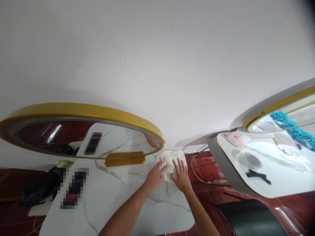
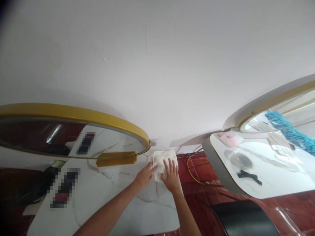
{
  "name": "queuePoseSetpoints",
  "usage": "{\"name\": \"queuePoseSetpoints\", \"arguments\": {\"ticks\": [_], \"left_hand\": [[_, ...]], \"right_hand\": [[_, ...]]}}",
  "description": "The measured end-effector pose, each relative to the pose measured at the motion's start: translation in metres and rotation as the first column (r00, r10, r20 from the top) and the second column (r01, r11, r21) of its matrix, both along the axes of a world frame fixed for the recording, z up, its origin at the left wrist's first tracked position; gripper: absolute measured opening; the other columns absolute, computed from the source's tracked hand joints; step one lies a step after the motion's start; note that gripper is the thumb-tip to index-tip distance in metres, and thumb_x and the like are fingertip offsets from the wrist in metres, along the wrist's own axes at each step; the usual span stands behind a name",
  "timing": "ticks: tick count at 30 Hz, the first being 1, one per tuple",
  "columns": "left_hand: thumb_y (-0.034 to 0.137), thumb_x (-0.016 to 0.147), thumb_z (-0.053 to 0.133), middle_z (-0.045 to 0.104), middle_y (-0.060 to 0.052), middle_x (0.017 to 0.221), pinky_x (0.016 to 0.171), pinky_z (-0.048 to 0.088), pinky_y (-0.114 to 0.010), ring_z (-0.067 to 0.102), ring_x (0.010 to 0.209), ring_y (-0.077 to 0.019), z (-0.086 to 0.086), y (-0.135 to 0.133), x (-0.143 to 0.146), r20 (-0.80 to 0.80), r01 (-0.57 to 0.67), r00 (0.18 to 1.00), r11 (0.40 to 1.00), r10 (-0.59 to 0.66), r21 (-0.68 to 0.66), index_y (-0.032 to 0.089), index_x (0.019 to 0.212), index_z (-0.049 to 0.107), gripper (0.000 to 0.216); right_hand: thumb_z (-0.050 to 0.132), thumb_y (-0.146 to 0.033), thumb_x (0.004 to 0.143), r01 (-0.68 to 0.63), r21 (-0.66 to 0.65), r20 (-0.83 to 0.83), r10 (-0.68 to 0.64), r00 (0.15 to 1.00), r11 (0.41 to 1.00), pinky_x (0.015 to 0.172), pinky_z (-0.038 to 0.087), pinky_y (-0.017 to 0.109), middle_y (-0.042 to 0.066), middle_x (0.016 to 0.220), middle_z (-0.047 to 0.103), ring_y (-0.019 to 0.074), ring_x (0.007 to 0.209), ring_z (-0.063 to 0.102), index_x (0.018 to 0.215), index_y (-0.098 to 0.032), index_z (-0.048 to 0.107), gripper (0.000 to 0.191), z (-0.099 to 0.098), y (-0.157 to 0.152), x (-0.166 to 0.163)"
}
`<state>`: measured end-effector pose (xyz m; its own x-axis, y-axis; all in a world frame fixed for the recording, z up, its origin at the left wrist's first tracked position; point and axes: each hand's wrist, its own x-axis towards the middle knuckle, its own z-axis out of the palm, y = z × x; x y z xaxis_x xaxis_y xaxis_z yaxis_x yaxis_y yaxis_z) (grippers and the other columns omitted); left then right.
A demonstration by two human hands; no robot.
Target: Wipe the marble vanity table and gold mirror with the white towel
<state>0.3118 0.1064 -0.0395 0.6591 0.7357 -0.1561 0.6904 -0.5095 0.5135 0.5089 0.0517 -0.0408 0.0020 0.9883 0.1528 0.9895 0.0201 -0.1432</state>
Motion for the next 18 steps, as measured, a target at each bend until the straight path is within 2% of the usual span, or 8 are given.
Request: {"name": "queuePoseSetpoints", "arguments": {"ticks": [4, 8, 13, 18], "left_hand": [[0.009, 0.082, 0.042, 0.022, -0.001, 0.151, 0.11, 0.026, -0.038, 0.022, 0.136, -0.0212, -0.001, 0.026, 0.002, 0.009, -0.007, 1.0, 1.0, 0.007, -0.018, 0.03, 0.14, 0.031, 0.062], [0.009, 0.084, 0.038, 0.02, 0.001, 0.151, 0.11, 0.026, -0.038, 0.021, 0.137, -0.0211, -0.003, 0.036, 0.002, 0.017, -0.011, 1.0, 1.0, 0.011, -0.024, 0.03, 0.14, 0.029, 0.062], [0.009, 0.084, 0.037, 0.021, -0.001, 0.151, 0.11, 0.026, -0.04, 0.02, 0.137, -0.0223, -0.005, 0.031, 0.0, 0.039, -0.015, 0.999, 1.0, 0.015, -0.018, 0.03, 0.141, 0.027, 0.062], [0.004, 0.081, 0.038, 0.018, 0.0, 0.151, 0.11, 0.026, -0.045, 0.018, 0.137, -0.0227, -0.009, 0.009, -0.004, 0.079, -0.009, 0.997, 1.0, 0.01, -0.007, 0.033, 0.142, 0.022, 0.07]], "right_hand": [[0.044, -0.04, 0.085, 0.013, 0.001, -0.001, -0.013, 1.0, 1.0, 0.109, 0.018, 0.053, 0.001, 0.153, 0.007, 0.0311, 0.138, 0.008, 0.145, -0.028, 0.009, 0.07, -0.001, 0.025, 0.0], [0.043, -0.039, 0.087, 0.023, -0.007, -0.012, -0.024, 1.0, 1.0, 0.109, 0.017, 0.052, 0.0, 0.153, 0.005, 0.0306, 0.138, 0.006, 0.145, -0.029, 0.008, 0.069, 0.0, 0.034, -0.001], [0.042, -0.036, 0.088, 0.022, 0.015, -0.05, -0.021, 0.999, 1.0, 0.109, 0.017, 0.052, 0.0, 0.153, 0.006, 0.0305, 0.138, 0.007, 0.145, -0.03, 0.008, 0.067, 0.003, 0.029, -0.002], [0.042, -0.036, 0.088, 0.009, 0.001, -0.086, -0.009, 0.996, 1.0, 0.11, 0.017, 0.05, 0.001, 0.153, 0.009, 0.0292, 0.138, 0.007, 0.145, -0.028, 0.009, 0.066, 0.006, 0.01, -0.002]]}}
